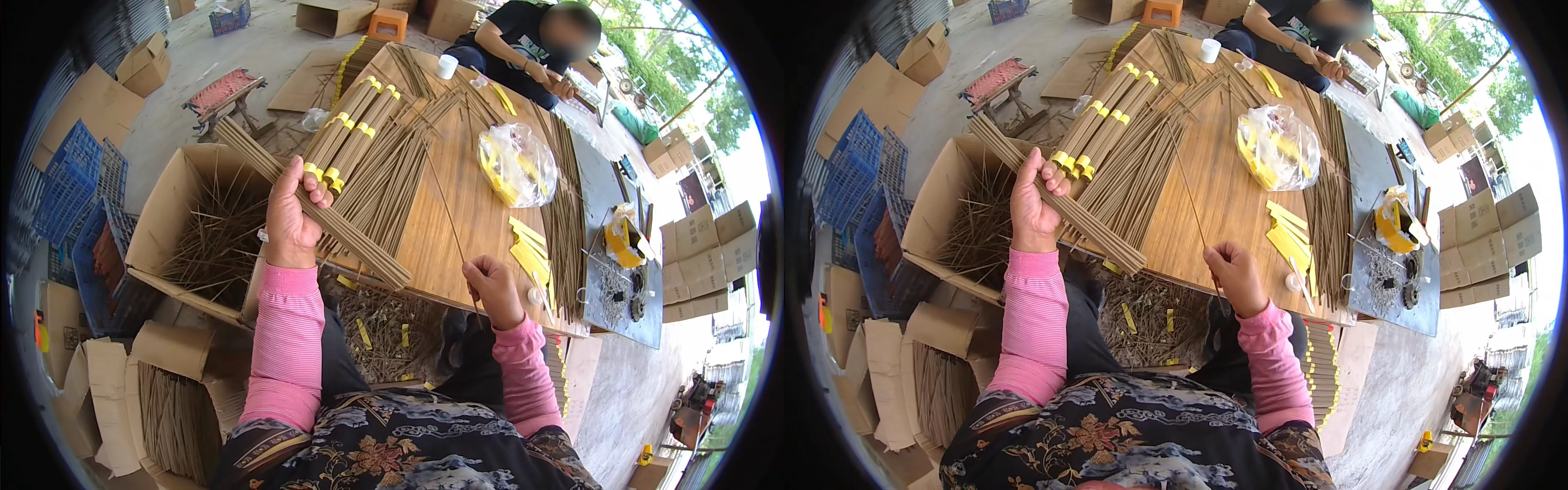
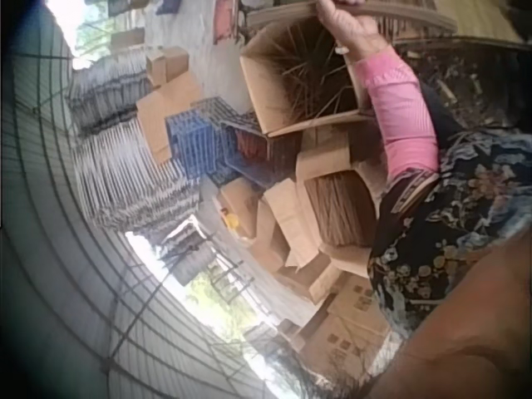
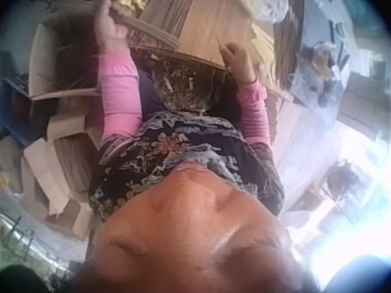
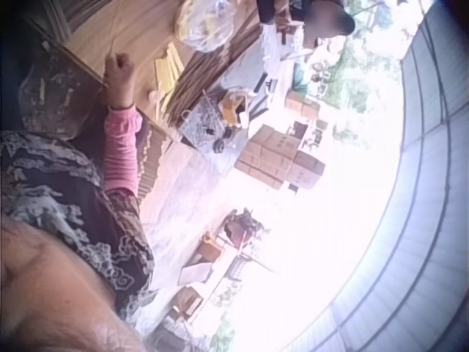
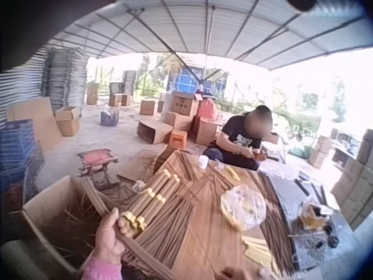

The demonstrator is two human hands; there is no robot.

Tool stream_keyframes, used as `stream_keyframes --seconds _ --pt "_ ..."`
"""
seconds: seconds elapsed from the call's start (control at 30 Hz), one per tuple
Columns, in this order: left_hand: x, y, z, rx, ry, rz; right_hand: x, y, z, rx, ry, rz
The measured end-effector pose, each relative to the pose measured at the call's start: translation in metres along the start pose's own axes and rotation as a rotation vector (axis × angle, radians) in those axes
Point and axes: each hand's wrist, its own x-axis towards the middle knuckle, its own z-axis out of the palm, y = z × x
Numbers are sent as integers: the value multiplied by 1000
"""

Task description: The person gathers thin wooden sticks from a cardboard box, aligns them into bundles, and secures the ends with yellow tape. The person repeatedly picks up sticks, aligns them, and wraps tape around the bundle ends before placing the finished bundles on the table.

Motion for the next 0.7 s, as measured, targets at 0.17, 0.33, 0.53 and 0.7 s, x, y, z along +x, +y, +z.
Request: stream_keyframes --seconds 0.17,0.33,0.53,0.7 --pt "-8 -28 21 43 -54 -125 73 24 36 -125 108 -48" --pt "-16 -44 22 80 -91 -245 60 -11 62 -251 -37 -304" --pt "-33 -70 33 -11 -231 -440 5 -44 78 325 -795 191" --pt "-22 -60 37 274 55 -147 -4 -13 88 -449 -90 -545"
